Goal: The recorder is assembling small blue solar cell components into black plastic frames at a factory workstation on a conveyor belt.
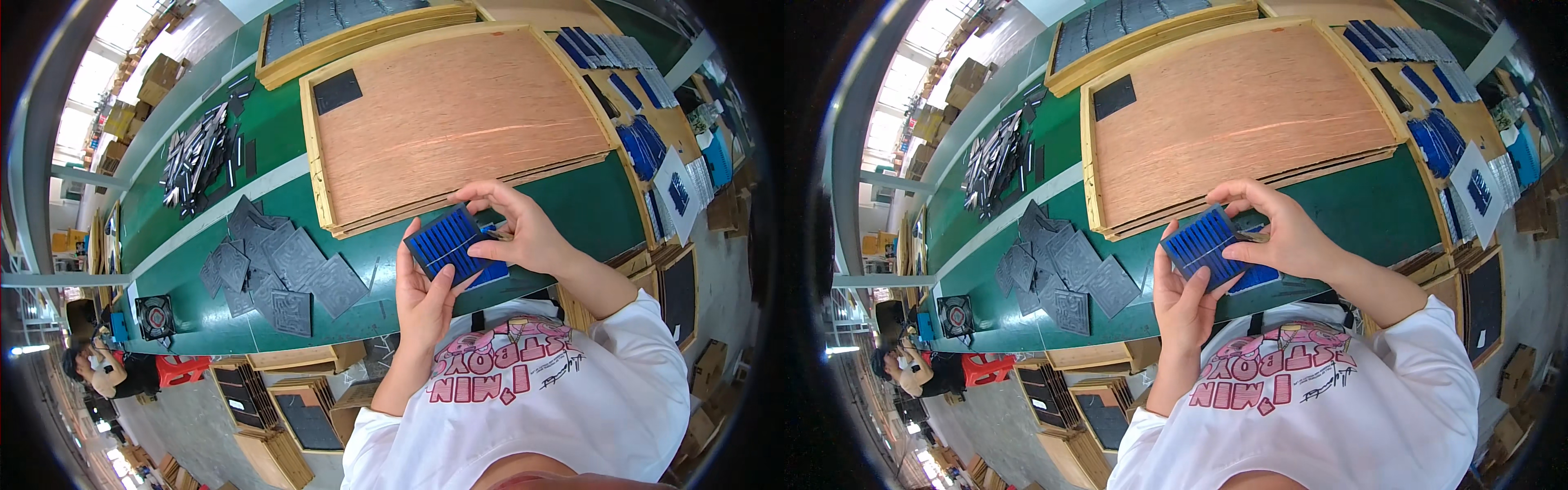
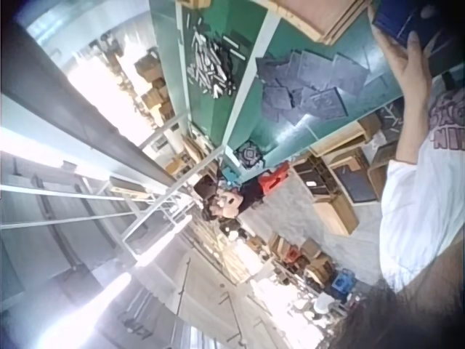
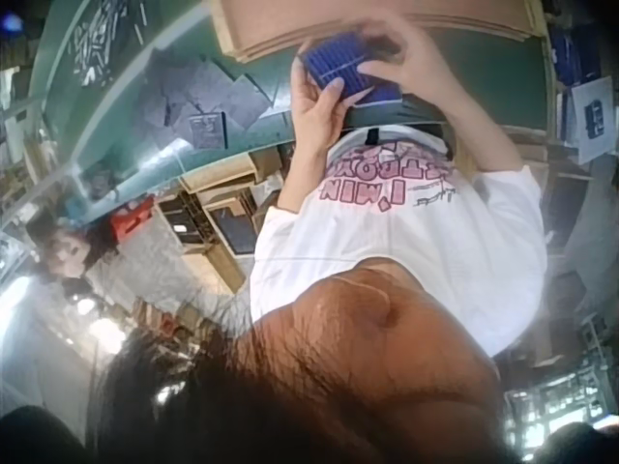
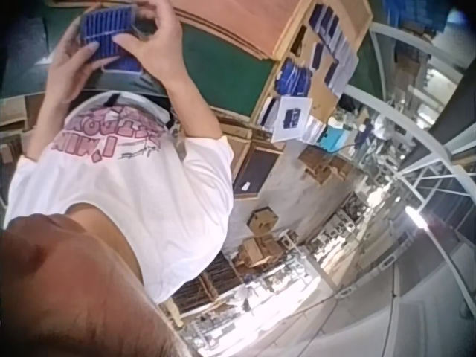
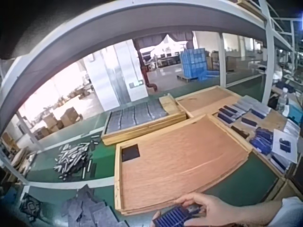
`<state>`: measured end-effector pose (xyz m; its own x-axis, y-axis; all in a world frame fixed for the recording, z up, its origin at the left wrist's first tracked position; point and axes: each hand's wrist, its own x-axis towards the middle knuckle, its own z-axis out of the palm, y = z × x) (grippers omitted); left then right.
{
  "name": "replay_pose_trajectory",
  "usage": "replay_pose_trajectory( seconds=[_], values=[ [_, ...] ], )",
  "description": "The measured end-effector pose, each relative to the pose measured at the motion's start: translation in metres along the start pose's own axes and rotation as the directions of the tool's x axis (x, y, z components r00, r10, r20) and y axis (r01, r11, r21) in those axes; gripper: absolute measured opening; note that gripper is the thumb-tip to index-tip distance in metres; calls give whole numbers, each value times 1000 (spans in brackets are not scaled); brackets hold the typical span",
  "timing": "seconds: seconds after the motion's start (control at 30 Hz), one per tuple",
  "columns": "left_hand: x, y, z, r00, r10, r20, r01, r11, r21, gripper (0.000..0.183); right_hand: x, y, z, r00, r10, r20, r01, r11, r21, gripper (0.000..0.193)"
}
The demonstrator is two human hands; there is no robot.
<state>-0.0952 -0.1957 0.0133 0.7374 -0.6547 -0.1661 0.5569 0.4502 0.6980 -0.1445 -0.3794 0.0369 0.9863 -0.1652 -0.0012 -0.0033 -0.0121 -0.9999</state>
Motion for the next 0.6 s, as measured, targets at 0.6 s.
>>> replay_pose_trajectory(
  seconds=[0.6],
  values=[
    [1,0,2,1000,6,-14,-5,999,51,65,6,14,-4,1000,-8,-13,9,999,43,62]
  ],
)
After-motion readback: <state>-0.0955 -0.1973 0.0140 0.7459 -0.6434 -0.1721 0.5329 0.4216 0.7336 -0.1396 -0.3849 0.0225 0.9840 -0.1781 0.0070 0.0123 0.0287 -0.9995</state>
